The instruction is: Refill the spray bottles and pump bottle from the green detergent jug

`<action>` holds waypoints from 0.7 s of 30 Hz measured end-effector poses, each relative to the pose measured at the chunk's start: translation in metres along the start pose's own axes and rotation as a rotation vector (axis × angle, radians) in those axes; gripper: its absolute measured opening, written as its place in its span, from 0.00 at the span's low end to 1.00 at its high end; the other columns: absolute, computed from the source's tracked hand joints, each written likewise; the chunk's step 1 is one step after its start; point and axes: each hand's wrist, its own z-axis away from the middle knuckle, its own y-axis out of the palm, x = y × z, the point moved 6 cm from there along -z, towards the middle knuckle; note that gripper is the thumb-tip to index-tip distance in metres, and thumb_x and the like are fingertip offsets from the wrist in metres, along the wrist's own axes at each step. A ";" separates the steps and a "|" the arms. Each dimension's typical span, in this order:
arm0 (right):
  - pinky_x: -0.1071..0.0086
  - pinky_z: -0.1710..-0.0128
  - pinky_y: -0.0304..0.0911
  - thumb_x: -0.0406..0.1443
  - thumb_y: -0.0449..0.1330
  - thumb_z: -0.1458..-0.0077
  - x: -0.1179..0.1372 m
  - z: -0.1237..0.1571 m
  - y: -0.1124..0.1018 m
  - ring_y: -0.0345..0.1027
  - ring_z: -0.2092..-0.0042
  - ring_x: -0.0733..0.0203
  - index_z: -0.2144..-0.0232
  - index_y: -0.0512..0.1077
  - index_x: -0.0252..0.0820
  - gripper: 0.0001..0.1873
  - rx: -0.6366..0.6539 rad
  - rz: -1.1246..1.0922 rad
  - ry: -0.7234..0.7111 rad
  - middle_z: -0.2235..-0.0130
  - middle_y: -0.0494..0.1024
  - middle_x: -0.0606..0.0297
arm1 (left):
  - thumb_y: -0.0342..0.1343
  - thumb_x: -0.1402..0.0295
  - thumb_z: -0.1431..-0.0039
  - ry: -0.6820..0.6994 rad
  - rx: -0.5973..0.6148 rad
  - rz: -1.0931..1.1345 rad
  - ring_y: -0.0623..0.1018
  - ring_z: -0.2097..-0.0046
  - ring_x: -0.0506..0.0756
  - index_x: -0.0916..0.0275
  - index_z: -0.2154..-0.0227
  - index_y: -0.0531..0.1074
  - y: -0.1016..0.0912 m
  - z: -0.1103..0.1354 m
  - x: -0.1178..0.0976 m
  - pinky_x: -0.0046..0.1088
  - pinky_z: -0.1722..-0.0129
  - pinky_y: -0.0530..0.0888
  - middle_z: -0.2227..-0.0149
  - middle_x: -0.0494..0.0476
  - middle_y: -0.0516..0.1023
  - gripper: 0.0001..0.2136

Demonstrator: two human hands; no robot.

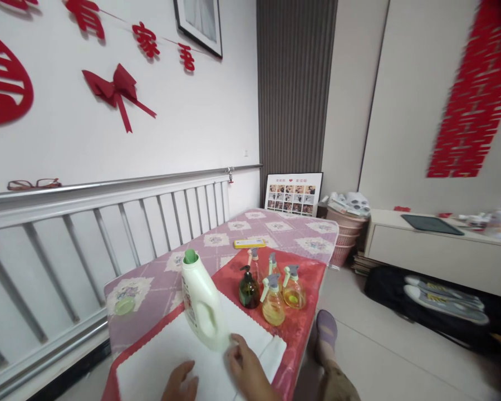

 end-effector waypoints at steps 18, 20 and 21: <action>0.71 0.80 0.53 0.33 0.50 0.41 0.169 -0.076 -0.126 0.75 0.77 0.55 0.34 0.44 0.30 0.35 -0.165 0.811 -0.113 0.73 0.82 0.58 | 0.43 0.71 0.38 0.006 0.058 -0.373 0.76 0.69 0.56 0.67 0.34 0.33 -0.073 -0.088 -0.256 0.28 0.68 0.64 0.70 0.54 0.77 0.34; 0.70 0.80 0.54 0.34 0.50 0.40 0.173 -0.073 -0.133 0.76 0.76 0.54 0.35 0.43 0.28 0.35 -0.198 0.832 -0.109 0.74 0.82 0.58 | 0.42 0.71 0.38 0.022 0.027 -0.398 0.76 0.68 0.57 0.70 0.34 0.29 -0.080 -0.087 -0.260 0.29 0.68 0.64 0.71 0.55 0.77 0.34; 0.69 0.80 0.54 0.34 0.50 0.40 0.173 -0.072 -0.135 0.76 0.76 0.53 0.35 0.42 0.27 0.36 -0.203 0.838 -0.098 0.75 0.82 0.59 | 0.42 0.71 0.38 0.023 0.017 -0.406 0.76 0.67 0.58 0.71 0.35 0.27 -0.082 -0.085 -0.261 0.29 0.69 0.64 0.70 0.55 0.77 0.35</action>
